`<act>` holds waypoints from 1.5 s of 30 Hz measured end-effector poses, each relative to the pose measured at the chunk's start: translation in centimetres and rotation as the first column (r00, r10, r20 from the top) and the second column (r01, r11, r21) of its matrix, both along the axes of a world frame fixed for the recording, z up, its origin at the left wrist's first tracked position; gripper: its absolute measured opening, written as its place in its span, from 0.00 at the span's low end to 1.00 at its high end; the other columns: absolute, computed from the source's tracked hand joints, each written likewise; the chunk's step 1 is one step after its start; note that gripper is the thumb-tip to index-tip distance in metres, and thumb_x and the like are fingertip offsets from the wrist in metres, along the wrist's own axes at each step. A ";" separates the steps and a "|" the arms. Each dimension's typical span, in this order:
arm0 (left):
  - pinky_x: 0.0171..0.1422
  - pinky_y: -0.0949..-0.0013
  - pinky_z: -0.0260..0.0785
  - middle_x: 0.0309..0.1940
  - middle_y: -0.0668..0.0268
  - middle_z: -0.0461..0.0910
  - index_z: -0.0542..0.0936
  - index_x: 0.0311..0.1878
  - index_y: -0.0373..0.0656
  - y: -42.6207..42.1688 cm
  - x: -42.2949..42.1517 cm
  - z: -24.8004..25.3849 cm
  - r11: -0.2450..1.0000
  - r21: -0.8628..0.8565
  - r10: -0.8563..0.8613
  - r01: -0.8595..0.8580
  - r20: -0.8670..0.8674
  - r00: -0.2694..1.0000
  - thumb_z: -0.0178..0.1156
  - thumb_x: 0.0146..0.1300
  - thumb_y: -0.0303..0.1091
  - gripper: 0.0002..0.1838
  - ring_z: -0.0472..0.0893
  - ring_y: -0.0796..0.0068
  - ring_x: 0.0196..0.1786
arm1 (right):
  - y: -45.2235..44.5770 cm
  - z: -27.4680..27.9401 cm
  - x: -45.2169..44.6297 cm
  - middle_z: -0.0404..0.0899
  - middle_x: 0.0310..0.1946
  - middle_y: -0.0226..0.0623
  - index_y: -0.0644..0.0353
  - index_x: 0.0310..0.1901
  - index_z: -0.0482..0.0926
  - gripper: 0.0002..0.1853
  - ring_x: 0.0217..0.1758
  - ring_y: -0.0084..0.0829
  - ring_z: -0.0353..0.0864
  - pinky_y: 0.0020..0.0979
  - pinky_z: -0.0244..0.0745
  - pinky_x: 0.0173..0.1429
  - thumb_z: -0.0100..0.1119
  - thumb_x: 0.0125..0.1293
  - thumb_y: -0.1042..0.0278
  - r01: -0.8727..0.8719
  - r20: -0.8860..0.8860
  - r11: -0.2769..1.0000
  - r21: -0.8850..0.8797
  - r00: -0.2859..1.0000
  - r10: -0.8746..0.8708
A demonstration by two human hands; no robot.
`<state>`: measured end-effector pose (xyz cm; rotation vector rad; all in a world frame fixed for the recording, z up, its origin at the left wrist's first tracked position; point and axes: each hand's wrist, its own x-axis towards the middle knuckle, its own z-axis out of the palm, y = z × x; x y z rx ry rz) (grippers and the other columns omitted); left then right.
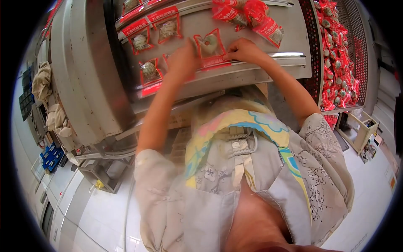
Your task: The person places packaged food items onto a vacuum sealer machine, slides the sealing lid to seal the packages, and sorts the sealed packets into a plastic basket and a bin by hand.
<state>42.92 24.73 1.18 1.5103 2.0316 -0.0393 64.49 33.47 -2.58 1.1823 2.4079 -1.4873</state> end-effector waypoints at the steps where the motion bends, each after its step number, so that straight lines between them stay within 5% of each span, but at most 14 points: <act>1: 0.45 0.52 0.72 0.35 0.64 0.85 0.66 0.62 0.42 0.0 0.2 -0.1 0.999 0.031 0.011 -0.011 -0.016 1.000 0.68 0.50 0.39 0.36 0.82 0.57 0.44 | 0.1 -0.1 0.0 0.79 0.23 0.45 0.61 0.28 0.82 0.16 0.29 0.43 0.79 0.38 0.73 0.38 0.66 0.53 0.54 0.031 -0.024 0.999 -0.042 0.999 -0.032; 9: 0.43 0.53 0.72 0.34 0.56 0.82 0.68 0.57 0.41 -0.7 1.9 1.1 0.999 0.032 0.050 -0.044 -0.191 0.980 0.64 0.54 0.35 0.27 0.80 0.49 0.43 | -1.3 -0.8 0.1 0.81 0.28 0.42 0.62 0.30 0.82 0.16 0.29 0.39 0.80 0.36 0.75 0.38 0.67 0.53 0.54 0.096 -0.146 0.982 0.160 0.987 -0.072; 10: 0.43 0.53 0.71 0.35 0.57 0.81 0.69 0.56 0.42 -1.2 2.1 1.5 0.986 0.165 0.027 -0.002 -0.148 0.989 0.63 0.54 0.35 0.26 0.80 0.50 0.43 | -1.2 -0.3 0.4 0.81 0.29 0.41 0.61 0.31 0.82 0.17 0.30 0.39 0.80 0.36 0.75 0.38 0.68 0.53 0.54 0.143 -0.194 0.963 0.227 0.976 -0.099; 13: 0.43 0.54 0.70 0.36 0.58 0.78 0.71 0.51 0.43 -3.3 2.8 2.5 0.864 0.485 -0.137 0.137 -0.035 0.990 0.64 0.54 0.34 0.21 0.78 0.52 0.42 | -0.8 4.6 2.2 0.80 0.31 0.34 0.58 0.36 0.80 0.15 0.32 0.32 0.78 0.32 0.74 0.37 0.70 0.54 0.58 0.557 -0.425 0.756 0.342 0.810 -0.404; 16: 0.42 0.56 0.70 0.36 0.59 0.76 0.75 0.45 0.43 -4.8 3.2 1.6 0.780 0.560 -0.348 0.279 0.017 0.937 0.64 0.54 0.33 0.16 0.76 0.54 0.41 | 1.6 6.1 5.5 0.79 0.34 0.35 0.54 0.41 0.78 0.23 0.35 0.41 0.81 0.36 0.76 0.37 0.72 0.49 0.50 0.526 -0.395 0.423 0.738 0.845 -0.362; 21: 0.41 0.59 0.71 0.33 0.61 0.77 0.78 0.41 0.43 -5.2 3.3 0.6 0.848 0.452 -0.359 0.277 0.106 0.927 0.64 0.56 0.32 0.10 0.78 0.62 0.39 | 2.9 4.5 7.3 0.77 0.32 0.34 0.56 0.37 0.78 0.15 0.31 0.39 0.79 0.37 0.74 0.33 0.68 0.54 0.56 0.373 -0.175 0.558 0.741 0.910 -0.376; 24: 0.38 0.66 0.70 0.32 0.66 0.78 0.78 0.41 0.43 -3.7 5.6 0.1 0.920 0.391 -0.198 -0.037 0.543 0.816 0.60 0.64 0.38 0.09 0.78 0.72 0.36 | 1.3 6.6 8.3 0.76 0.28 0.34 0.57 0.34 0.78 0.11 0.28 0.36 0.78 0.36 0.73 0.32 0.66 0.57 0.60 0.457 -0.246 0.586 0.669 0.880 -0.406; 27: 0.36 0.75 0.67 0.32 0.70 0.79 0.79 0.40 0.44 -0.8 9.0 0.1 0.942 -0.272 0.329 -0.197 0.865 0.379 0.55 0.68 0.48 0.16 0.77 0.79 0.35 | -0.8 7.5 7.8 0.75 0.24 0.34 0.57 0.33 0.78 0.07 0.24 0.35 0.77 0.31 0.72 0.27 0.66 0.56 0.67 0.555 -0.396 0.583 0.594 0.832 -0.389; 30: 0.36 0.79 0.67 0.32 0.71 0.79 0.79 0.40 0.43 1.2 10.9 1.9 0.666 -0.745 0.740 0.022 0.657 -0.145 0.52 0.68 0.55 0.22 0.78 0.79 0.35 | -2.6 7.2 6.9 0.76 0.25 0.34 0.58 0.33 0.77 0.07 0.23 0.34 0.78 0.30 0.72 0.26 0.67 0.56 0.71 0.603 -0.488 0.572 0.556 0.794 -0.363; 33: 0.34 0.77 0.70 0.31 0.71 0.80 0.78 0.40 0.43 1.3 11.6 0.6 0.573 -0.810 0.756 0.125 0.464 -0.462 0.54 0.66 0.56 0.23 0.79 0.79 0.35 | -3.9 6.1 6.6 0.78 0.27 0.36 0.60 0.33 0.77 0.07 0.24 0.33 0.79 0.29 0.73 0.28 0.67 0.56 0.73 0.659 -0.552 0.583 0.475 0.739 -0.386; 36: 0.31 0.79 0.72 0.31 0.71 0.80 0.78 0.40 0.44 1.5 12.0 0.2 0.535 -0.845 0.707 -0.010 0.454 -0.542 0.55 0.66 0.54 0.21 0.80 0.79 0.33 | -5.2 5.2 6.9 0.76 0.27 0.31 0.61 0.34 0.76 0.08 0.25 0.20 0.73 0.21 0.68 0.29 0.66 0.56 0.79 0.688 -0.635 0.642 0.337 0.670 -0.384; 40: 0.28 0.81 0.72 0.30 0.72 0.79 0.78 0.41 0.45 1.7 13.0 0.6 0.483 -0.873 0.761 -0.071 0.459 -0.459 0.56 0.67 0.49 0.16 0.80 0.80 0.31 | -7.0 4.1 8.2 0.79 0.29 0.35 0.63 0.36 0.77 0.07 0.31 0.25 0.79 0.24 0.73 0.30 0.65 0.60 0.71 0.652 -0.603 0.754 -0.082 0.569 -0.558; 42: 0.28 0.82 0.72 0.30 0.72 0.79 0.78 0.40 0.45 1.3 13.3 0.0 0.475 -0.874 0.785 -0.097 0.471 -0.402 0.57 0.68 0.46 0.14 0.80 0.81 0.31 | -7.5 3.5 9.2 0.79 0.28 0.33 0.63 0.35 0.78 0.09 0.31 0.22 0.78 0.21 0.71 0.30 0.64 0.62 0.66 0.582 -0.460 0.644 -0.496 0.453 -0.764; 45: 0.29 0.81 0.74 0.29 0.72 0.79 0.78 0.41 0.46 0.4 13.5 -1.3 0.542 -0.816 0.785 -0.200 0.576 -0.225 0.57 0.68 0.44 0.11 0.80 0.82 0.30 | -5.0 4.1 11.5 0.78 0.26 0.29 0.62 0.35 0.78 0.15 0.26 0.20 0.75 0.18 0.67 0.27 0.62 0.65 0.56 0.489 0.026 0.225 -0.843 0.454 -0.891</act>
